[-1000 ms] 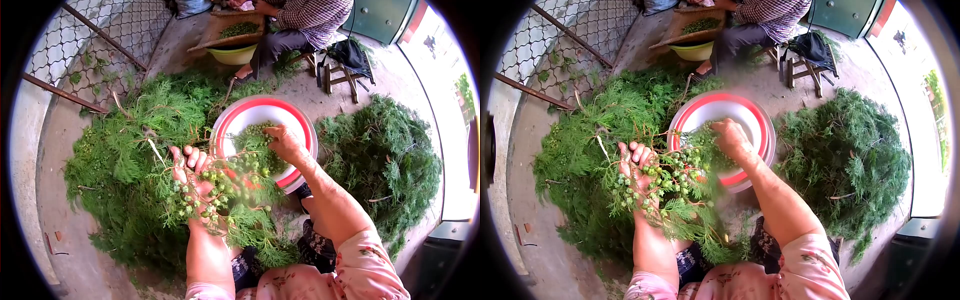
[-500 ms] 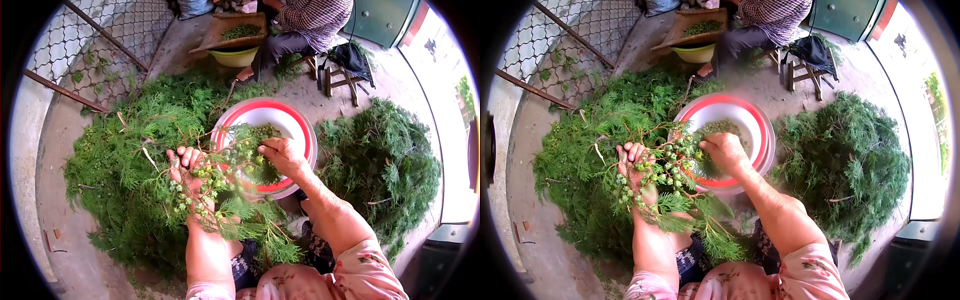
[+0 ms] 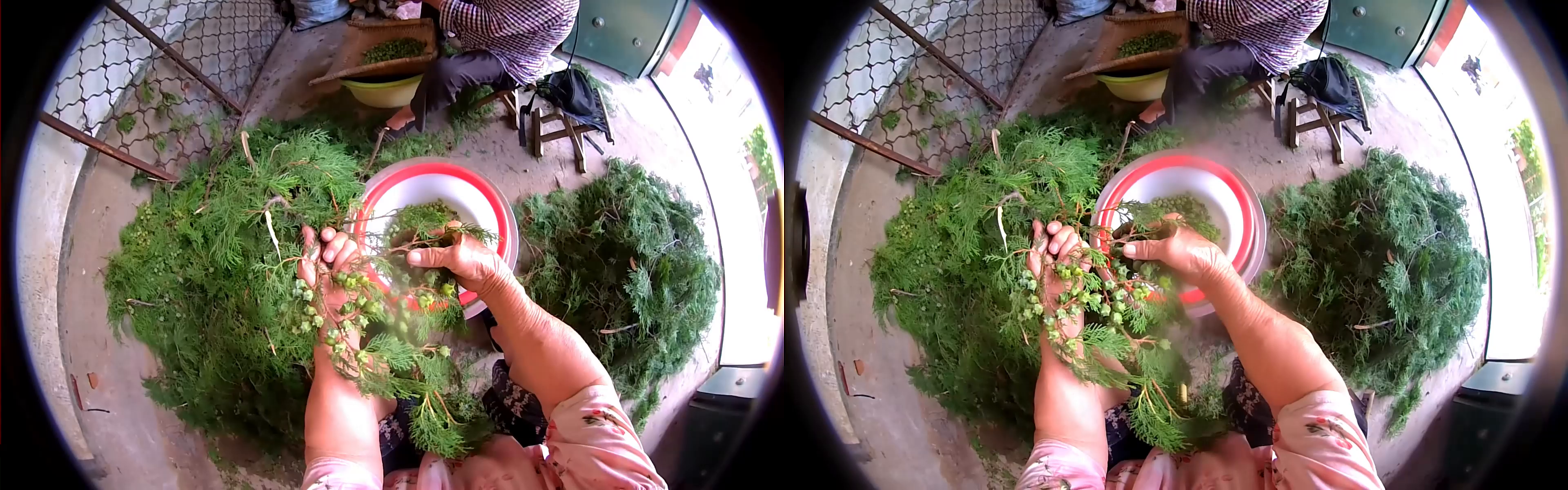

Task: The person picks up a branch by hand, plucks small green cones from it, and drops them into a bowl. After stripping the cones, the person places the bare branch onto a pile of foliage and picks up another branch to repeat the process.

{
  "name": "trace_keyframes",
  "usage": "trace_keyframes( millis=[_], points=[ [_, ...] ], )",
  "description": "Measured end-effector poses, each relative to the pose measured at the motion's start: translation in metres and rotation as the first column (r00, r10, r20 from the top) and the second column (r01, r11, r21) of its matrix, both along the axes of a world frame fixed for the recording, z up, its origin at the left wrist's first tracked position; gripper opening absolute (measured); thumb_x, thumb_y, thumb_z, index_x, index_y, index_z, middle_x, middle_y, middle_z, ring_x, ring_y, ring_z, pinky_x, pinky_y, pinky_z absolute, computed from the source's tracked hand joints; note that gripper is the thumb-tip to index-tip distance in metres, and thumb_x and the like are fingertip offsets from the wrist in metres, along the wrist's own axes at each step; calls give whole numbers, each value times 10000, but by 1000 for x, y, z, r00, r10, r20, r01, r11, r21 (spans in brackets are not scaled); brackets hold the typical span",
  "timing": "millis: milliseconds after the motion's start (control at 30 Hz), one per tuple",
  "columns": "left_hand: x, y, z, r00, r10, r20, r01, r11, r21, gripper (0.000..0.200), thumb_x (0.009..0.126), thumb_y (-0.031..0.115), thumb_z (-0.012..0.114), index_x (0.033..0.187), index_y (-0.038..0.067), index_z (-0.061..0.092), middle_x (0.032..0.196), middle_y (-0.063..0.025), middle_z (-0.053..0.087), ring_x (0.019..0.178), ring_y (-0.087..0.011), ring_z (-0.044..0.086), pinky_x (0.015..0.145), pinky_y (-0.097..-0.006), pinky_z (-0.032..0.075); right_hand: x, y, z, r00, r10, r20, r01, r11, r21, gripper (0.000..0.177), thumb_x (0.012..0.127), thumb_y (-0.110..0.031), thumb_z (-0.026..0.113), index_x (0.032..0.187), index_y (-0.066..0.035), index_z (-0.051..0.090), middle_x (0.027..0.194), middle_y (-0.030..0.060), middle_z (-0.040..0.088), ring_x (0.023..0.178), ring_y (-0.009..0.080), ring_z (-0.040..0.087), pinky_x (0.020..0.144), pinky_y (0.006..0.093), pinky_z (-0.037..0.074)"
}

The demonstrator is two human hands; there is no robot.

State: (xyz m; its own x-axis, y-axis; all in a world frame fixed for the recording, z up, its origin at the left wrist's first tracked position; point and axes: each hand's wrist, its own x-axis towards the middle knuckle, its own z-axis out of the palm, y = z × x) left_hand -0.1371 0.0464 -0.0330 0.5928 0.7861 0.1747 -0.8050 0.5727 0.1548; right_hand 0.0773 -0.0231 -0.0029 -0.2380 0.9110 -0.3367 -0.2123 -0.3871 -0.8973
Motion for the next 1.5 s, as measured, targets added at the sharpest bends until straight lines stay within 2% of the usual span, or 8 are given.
trace_keyframes(
  millis=[600, 700, 800, 900, 1033, 1267, 1433, 1500],
  points=[
    [1, 6, -2, 997, -60, -55, 61, 998, 24, 420, 961, 403, 339, 896, 43, 546, 627, 12, 446, 501, -96, 357, 499, -288, 344, -14, -7, 23, 980, 0, 197, -36, 983, 181, 299, 770, -80, 657, 1058, -22, 602, 946, 50, 622, 758, 134, 576, 672, 255, 489],
    [4, 1, 6, 995, -69, -68, 66, 997, -42, 421, 961, 398, 340, 894, 38, 547, 621, 11, 446, 495, -94, 358, 515, -292, 351, -14, -6, 17, 990, 53, 130, -77, 980, 184, 300, 797, -200, 663, 1052, -50, 613, 960, 70, 649, 887, 145, 576, 843, 307, 447],
    [6, 0, 10, 993, -74, -93, 73, 997, -11, 417, 960, 394, 347, 894, 34, 547, 614, 9, 443, 494, -94, 364, 519, -279, 351, -19, -7, 17, 997, 10, -74, -10, 1000, -8, 303, 808, -185, 647, 1080, -56, 613, 949, 77, 653, 851, 149, 580, 814, 311, 457],
    [6, 3, 5, 993, -95, -75, 96, 995, 11, 423, 963, 394, 340, 897, 32, 550, 612, 4, 441, 495, -94, 357, 496, -258, 334, -19, -9, 36, 998, 2, 65, -9, 993, 117, 300, 781, -149, 642, 1046, -13, 600, 809, 51, 627, 661, 88, 574, 572, 237, 472],
    [6, 3, 7, 992, -98, -82, 99, 995, 16, 428, 961, 394, 349, 886, 29, 560, 603, 9, 431, 490, -90, 343, 479, -241, 319, -16, -8, 11, 950, 62, 305, -155, 944, 291, 316, 772, -156, 625, 1038, 9, 587, 747, 75, 636, 557, 108, 584, 505, 240, 477],
    [4, 5, 7, 989, -79, -127, 77, 997, -23, 460, 961, 411, 331, 896, 22, 567, 596, -2, 443, 476, -100, 348, 478, -270, 333, -22, -14, 34, 998, -32, 63, 30, 999, 27, 495, 739, -291, 688, 1115, 5, 559, 943, 107, 642, 791, 171, 620, 734, 283, 495],
    [4, 9, 1, 984, -126, -126, 129, 992, 14, 473, 957, 438, 311, 888, 43, 562, 592, 17, 434, 456, -97, 343, 587, -294, 374, -22, -9, 12, 990, 0, 144, -38, 963, 266, 462, 712, -209, 628, 1127, -20, 557, 860, 120, 628, 674, 130, 601, 544, 245, 494],
    [4, 10, 1, 984, -98, -147, 100, 995, 12, 444, 943, 445, 372, 847, 52, 557, 580, 22, 453, 467, -78, 330, 457, -225, 294, -26, -12, 23, 991, -15, 132, -19, 968, 250, 424, 741, -233, 637, 1096, -14, 558, 802, 101, 622, 600, 121, 588, 491, 242, 477]
  ],
)
